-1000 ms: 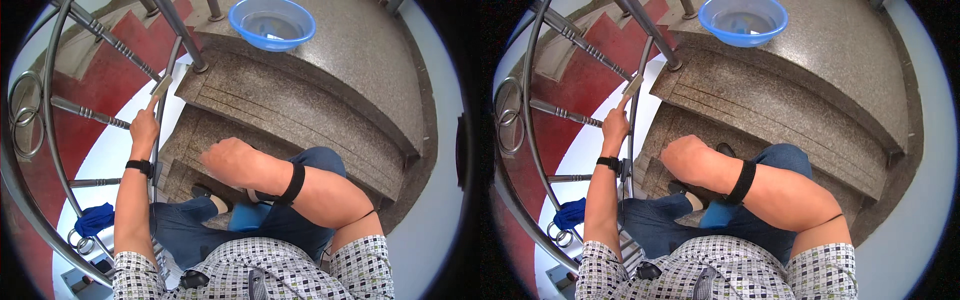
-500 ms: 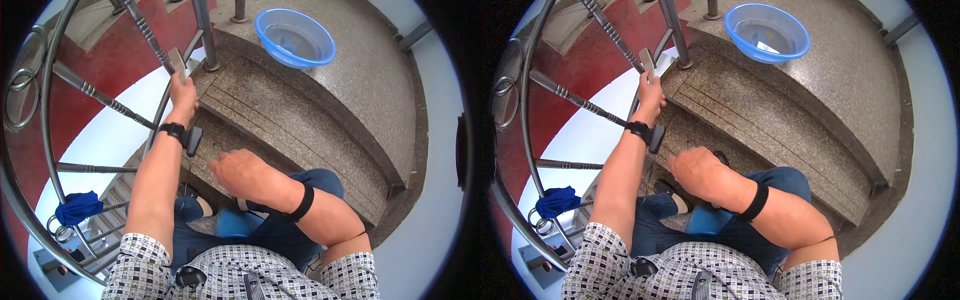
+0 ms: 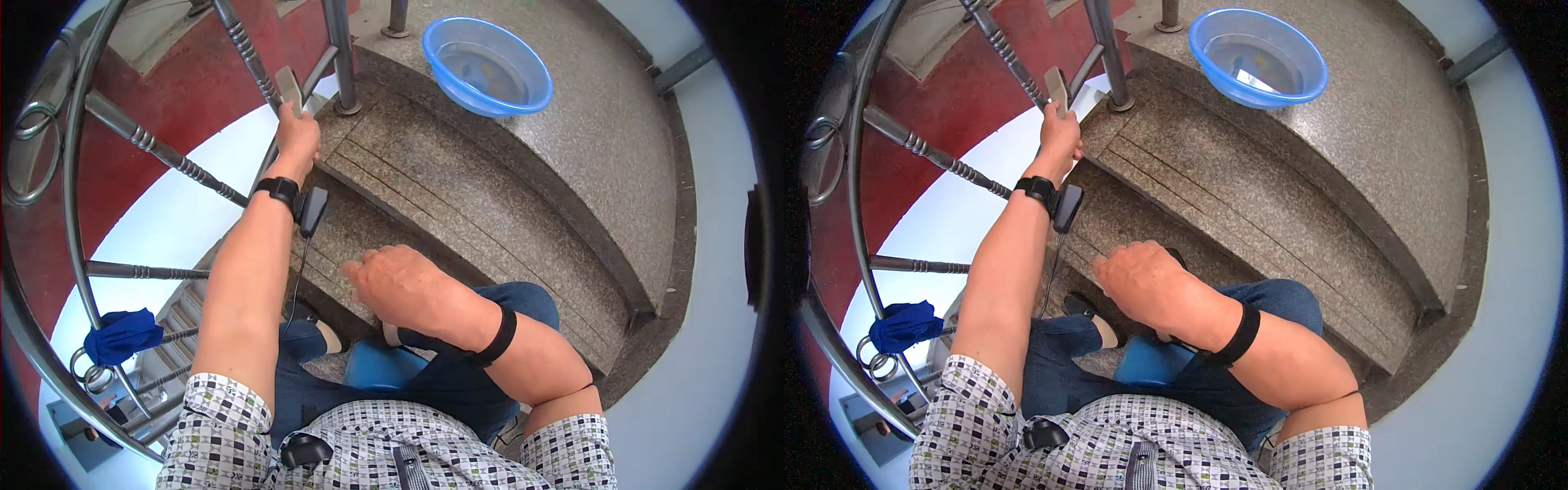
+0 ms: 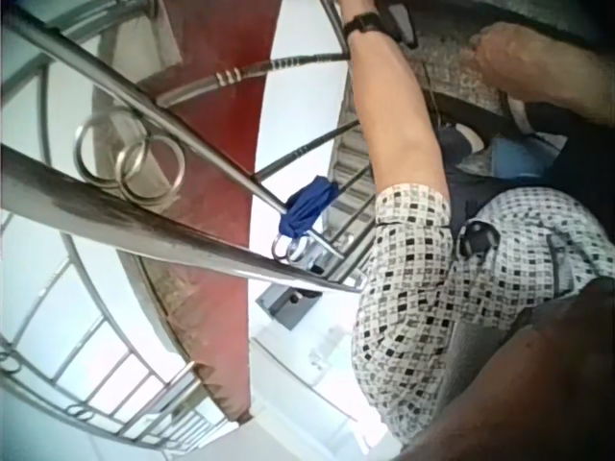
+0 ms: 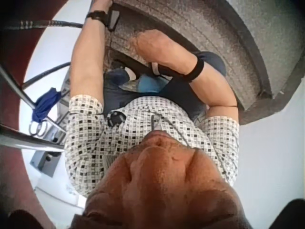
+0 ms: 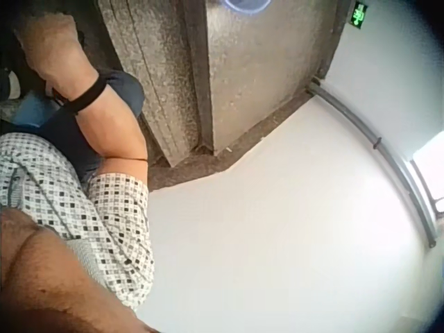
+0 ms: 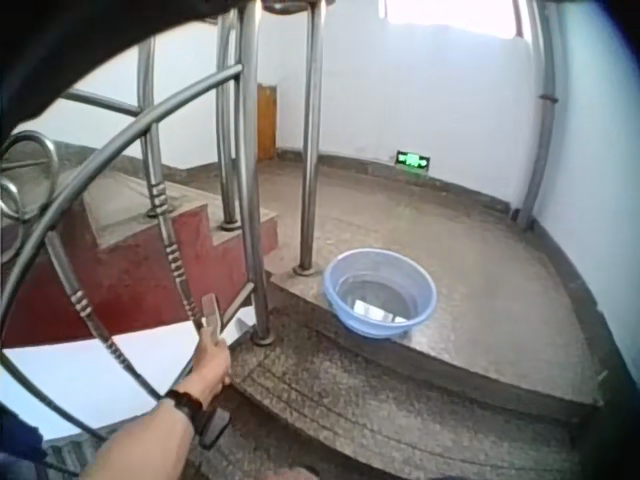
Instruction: The recorder is cleaning a stainless steel stair railing and the concrete stairs using a brush and sandpaper.
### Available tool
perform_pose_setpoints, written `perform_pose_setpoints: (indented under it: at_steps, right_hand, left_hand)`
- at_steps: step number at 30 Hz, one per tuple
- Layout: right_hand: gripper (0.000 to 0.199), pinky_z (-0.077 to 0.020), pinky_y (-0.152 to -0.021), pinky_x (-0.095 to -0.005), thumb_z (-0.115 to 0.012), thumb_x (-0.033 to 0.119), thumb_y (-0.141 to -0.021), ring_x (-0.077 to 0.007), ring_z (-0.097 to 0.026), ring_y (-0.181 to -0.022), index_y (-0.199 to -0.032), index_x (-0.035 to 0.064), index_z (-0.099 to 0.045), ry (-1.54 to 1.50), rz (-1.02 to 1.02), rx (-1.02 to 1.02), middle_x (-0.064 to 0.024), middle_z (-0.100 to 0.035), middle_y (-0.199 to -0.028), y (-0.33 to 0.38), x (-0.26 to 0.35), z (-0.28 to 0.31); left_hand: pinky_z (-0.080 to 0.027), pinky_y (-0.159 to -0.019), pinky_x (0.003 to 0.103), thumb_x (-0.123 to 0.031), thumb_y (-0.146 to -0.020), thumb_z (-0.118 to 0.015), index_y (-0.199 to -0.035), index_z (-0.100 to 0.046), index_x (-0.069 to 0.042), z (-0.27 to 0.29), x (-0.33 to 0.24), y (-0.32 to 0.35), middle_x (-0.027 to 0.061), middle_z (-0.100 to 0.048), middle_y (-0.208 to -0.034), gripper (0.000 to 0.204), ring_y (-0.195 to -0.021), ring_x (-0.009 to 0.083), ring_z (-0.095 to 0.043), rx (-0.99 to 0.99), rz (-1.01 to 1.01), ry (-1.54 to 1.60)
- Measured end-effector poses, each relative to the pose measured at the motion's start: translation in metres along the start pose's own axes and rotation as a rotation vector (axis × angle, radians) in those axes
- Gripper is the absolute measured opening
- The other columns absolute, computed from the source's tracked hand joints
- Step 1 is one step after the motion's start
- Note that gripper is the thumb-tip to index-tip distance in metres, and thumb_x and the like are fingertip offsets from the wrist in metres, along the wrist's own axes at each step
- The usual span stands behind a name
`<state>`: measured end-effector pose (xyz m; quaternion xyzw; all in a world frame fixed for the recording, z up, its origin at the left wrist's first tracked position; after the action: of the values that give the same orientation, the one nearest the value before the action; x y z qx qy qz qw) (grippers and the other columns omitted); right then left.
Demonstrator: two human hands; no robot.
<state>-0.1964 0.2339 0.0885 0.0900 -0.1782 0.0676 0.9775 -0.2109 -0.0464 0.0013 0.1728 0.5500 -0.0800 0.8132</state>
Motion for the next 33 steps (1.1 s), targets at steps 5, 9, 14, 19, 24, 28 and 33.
perform_pose_setpoints:
  at_steps: [5,9,14,19,24,28,33]
  right_hand:
    - [0.024,-0.0559,-0.078,-0.0458,-0.069,0.021,-0.093,-0.0362,-0.071,-0.09,-0.106,0.0016,-0.064,-0.039,-0.094,0.072,-0.0184,-0.07,-0.089,0.001,-0.003,-0.003]
    - [0.021,-0.0559,-0.077,-0.0461,-0.067,0.019,-0.093,-0.0363,-0.071,-0.09,-0.105,0.0017,-0.064,-0.072,-0.077,0.042,-0.0182,-0.07,-0.088,0.001,0.003,0.002]
    - [0.019,-0.0561,-0.077,-0.0447,-0.067,0.018,-0.093,-0.0358,-0.071,-0.089,-0.103,0.0017,-0.065,-0.091,-0.066,0.073,-0.0172,-0.07,-0.086,0.0,0.004,0.001]
    - [0.015,-0.058,-0.071,-0.0436,-0.065,0.016,-0.092,-0.0345,-0.073,-0.085,-0.098,0.0021,-0.067,-0.039,-0.043,0.027,-0.0169,-0.071,-0.084,-0.004,0.002,-0.009]
    - [0.012,-0.0597,-0.066,-0.0428,-0.064,0.013,-0.09,-0.0338,-0.075,-0.08,-0.094,0.0024,-0.068,-0.038,-0.006,-0.055,-0.0168,-0.073,-0.081,-0.003,0.002,-0.008]
    - [0.02,-0.0578,-0.072,-0.0441,-0.067,0.02,-0.092,-0.0347,-0.073,-0.086,-0.102,0.0026,-0.066,-0.06,-0.041,-0.019,-0.0172,-0.072,-0.086,0.001,0.0,-0.001]
    - [0.028,-0.056,-0.078,-0.0456,-0.07,0.026,-0.093,-0.0364,-0.071,-0.091,-0.108,0.0023,-0.064,-0.099,-0.074,0.082,-0.0181,-0.071,-0.092,-0.001,-0.001,0.0]
  left_hand:
    - [-0.053,-0.055,0.045,-0.022,-0.104,-0.049,-0.152,-0.037,-0.011,-0.003,0.008,0.028,0.0267,-0.067,-0.117,0.05,-0.073,0.0347,-0.07,0.029,0.001,-0.14]
    - [-0.046,-0.102,0.052,-0.022,-0.103,-0.052,-0.153,-0.034,-0.012,0.001,0.045,0.041,0.0344,-0.062,-0.129,0.054,-0.119,0.0511,-0.06,0.002,-0.114,-0.212]
    - [-0.049,-0.098,0.052,-0.022,-0.104,-0.052,-0.153,-0.035,-0.011,-0.002,0.052,0.024,0.0332,-0.063,-0.127,0.053,-0.116,0.0495,-0.063,-0.086,-0.31,-0.332]
    - [-0.05,-0.096,0.052,-0.02,-0.103,-0.052,-0.153,-0.035,-0.011,-0.01,0.021,-0.004,0.0329,-0.059,-0.134,0.053,-0.117,0.0488,-0.063,0.052,-0.113,-0.149]
    - [-0.051,-0.092,0.052,-0.018,-0.103,-0.053,-0.156,-0.029,-0.013,-0.014,0.046,-0.003,0.0334,-0.063,-0.128,0.059,-0.112,0.0503,-0.064,-0.046,-0.333,-0.299]
    - [-0.05,-0.09,0.055,-0.015,-0.104,-0.052,-0.159,-0.024,-0.017,-0.016,0.067,0.027,0.0327,-0.067,-0.117,0.062,-0.107,0.052,-0.064,-0.084,-0.325,-0.385]
    - [-0.05,-0.089,0.056,-0.014,-0.104,-0.053,-0.158,-0.026,-0.017,-0.013,0.058,0.019,0.0317,-0.068,-0.114,0.061,-0.107,0.0513,-0.064,-0.111,-0.356,-0.407]
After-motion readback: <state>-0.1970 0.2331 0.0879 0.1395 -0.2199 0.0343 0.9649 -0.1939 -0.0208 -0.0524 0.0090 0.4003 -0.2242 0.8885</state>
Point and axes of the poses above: each hand's wrist, its own y-axis away from the middle knuckle, its own z-axis out of the back of the hand, x = y × z, the point moved 2 cm from there along -y, towards the middle knuckle
